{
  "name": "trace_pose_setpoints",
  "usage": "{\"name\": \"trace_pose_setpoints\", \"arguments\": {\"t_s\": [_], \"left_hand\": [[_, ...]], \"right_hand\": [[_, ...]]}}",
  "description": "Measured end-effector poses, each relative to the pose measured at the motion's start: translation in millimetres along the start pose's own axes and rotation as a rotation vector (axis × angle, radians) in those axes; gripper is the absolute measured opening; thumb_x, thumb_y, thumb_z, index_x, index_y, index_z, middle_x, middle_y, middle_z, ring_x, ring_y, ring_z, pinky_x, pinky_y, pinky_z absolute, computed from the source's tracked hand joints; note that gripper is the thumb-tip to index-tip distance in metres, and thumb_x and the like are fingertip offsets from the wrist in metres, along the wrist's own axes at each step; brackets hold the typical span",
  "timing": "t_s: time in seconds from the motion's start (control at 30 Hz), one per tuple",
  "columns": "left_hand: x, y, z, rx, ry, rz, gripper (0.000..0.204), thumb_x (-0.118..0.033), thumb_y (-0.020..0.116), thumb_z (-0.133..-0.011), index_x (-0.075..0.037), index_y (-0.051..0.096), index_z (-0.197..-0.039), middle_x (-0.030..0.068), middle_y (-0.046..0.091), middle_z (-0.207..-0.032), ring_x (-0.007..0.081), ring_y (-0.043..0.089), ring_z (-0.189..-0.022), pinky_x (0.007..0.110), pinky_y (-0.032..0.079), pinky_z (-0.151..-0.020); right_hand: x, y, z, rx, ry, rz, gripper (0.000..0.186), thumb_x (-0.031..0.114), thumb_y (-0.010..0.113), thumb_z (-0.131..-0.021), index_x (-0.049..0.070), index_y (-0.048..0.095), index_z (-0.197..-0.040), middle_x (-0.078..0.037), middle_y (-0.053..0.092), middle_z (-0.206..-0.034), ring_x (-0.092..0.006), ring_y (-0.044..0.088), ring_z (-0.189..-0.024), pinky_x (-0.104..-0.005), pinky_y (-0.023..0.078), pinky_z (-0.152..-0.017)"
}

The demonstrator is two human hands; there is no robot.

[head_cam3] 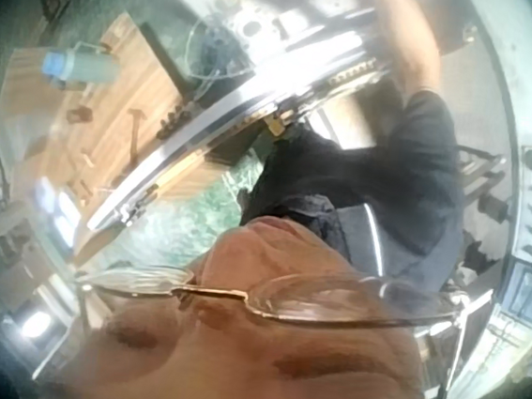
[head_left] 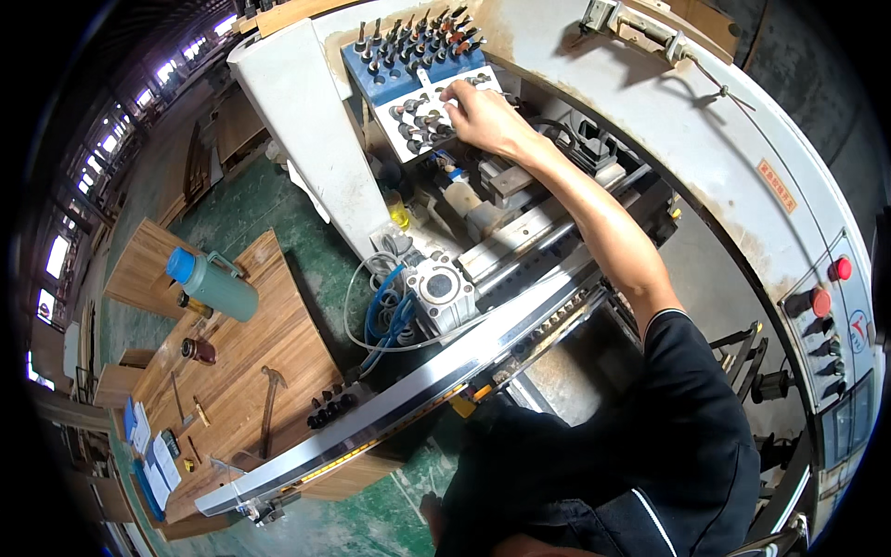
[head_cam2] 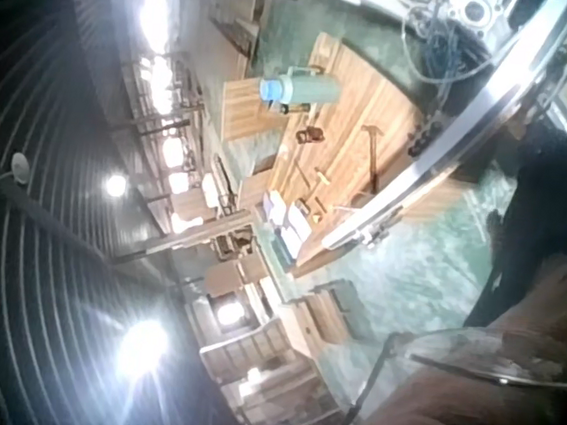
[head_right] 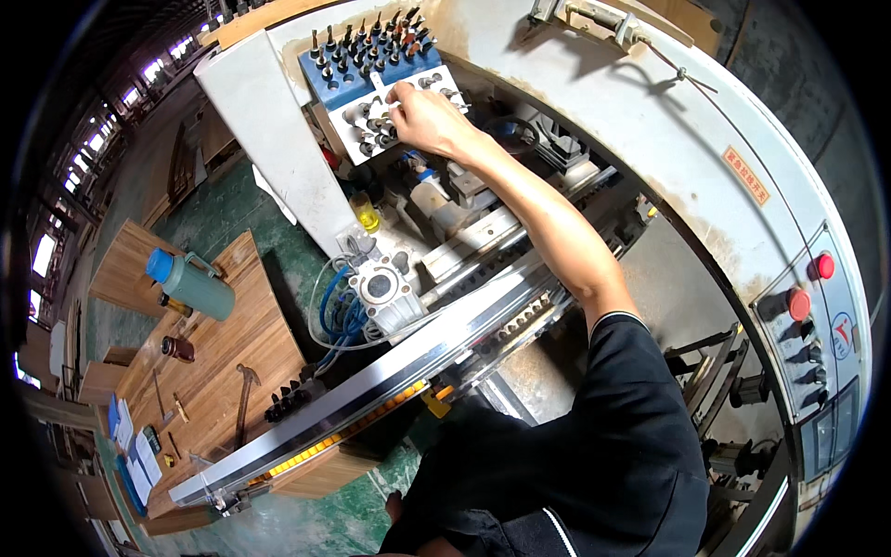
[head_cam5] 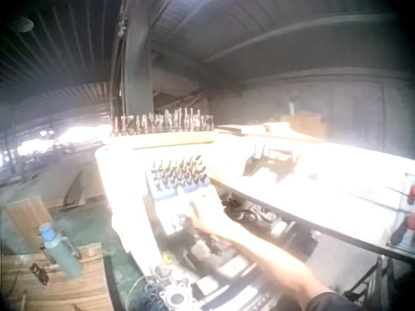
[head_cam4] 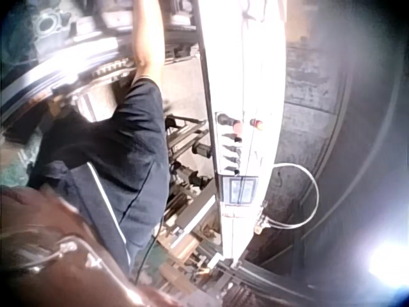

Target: The person operates a woodworking machine to process wooden planks. They repeatedly pick up planks from a workbench, feed them into the machine, and retrieve them after processing. The person also adjusts the machine's settings and components during the task.

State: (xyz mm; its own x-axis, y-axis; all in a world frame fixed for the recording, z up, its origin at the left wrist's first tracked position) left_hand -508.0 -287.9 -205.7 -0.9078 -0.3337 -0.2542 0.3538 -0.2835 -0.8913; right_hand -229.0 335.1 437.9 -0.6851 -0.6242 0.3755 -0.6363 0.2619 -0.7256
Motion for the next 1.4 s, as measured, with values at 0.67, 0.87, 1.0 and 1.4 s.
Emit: {"name": "trace_pose_setpoints", "arguments": {"t_s": [0.67,0.87,1.0,1.4], "left_hand": [[-59.9,-88.1,-43.5,-0.182,0.053,0.463,0.033,-0.024,0.078,-0.060,-0.007,0.050,-0.067,0.0117,0.049,-0.072,0.0312,0.053,-0.069,0.042,0.044,-0.061],[-108.3,-122.3,-85.7,0.024,0.238,0.783,0.019,-0.015,0.062,-0.079,0.000,0.052,-0.076,0.0110,0.050,-0.070,0.0225,0.055,-0.068,0.037,0.044,-0.064],[-197.9,-216.7,-86.5,0.205,0.394,0.786,0.025,-0.023,0.052,-0.088,0.000,0.056,-0.099,0.0171,0.060,-0.088,0.0266,0.060,-0.083,0.035,0.045,-0.073],[-370.0,-334.3,-2.7,0.595,1.007,0.792,0.023,-0.017,0.046,-0.096,0.002,0.052,-0.107,0.0136,0.060,-0.098,0.0195,0.057,-0.087,0.031,0.047,-0.077]], "right_hand": [[15.7,13.6,-6.4,-0.041,-0.147,0.202,0.021,0.019,0.060,-0.082,-0.001,0.056,-0.084,-0.021,0.060,-0.067,-0.0388,0.060,-0.063,-0.0454,0.047,-0.059],[44.8,-40.8,22.5,-0.195,-0.079,0.155,0.021,0.017,0.058,-0.082,-0.003,0.053,-0.080,-0.022,0.059,-0.066,-0.0404,0.058,-0.065,-0.0451,0.046,-0.061],[98.5,-88.5,91.6,-0.220,-0.026,0.001,0.021,0.018,0.060,-0.081,-0.002,0.056,-0.083,-0.018,0.058,-0.063,-0.0332,0.059,-0.059,-0.0407,0.047,-0.058],[173.7,24.8,389.6,0.441,0.576,-0.523,0.022,0.020,0.062,-0.084,0.000,0.061,-0.094,-0.017,0.062,-0.072,-0.0275,0.061,-0.064,-0.0377,0.047,-0.060]]}}
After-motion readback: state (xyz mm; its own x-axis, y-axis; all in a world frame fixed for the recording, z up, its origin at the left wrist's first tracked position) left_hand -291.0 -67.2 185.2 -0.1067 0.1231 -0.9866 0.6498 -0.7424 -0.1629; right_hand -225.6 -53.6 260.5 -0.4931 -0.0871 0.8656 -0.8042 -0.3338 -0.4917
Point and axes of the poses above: each hand's wrist, its own z-axis away from the middle knuckle, its own y-axis out of the palm, x = y × z, the point moved 10 cm from there along -z, towards the middle knuckle
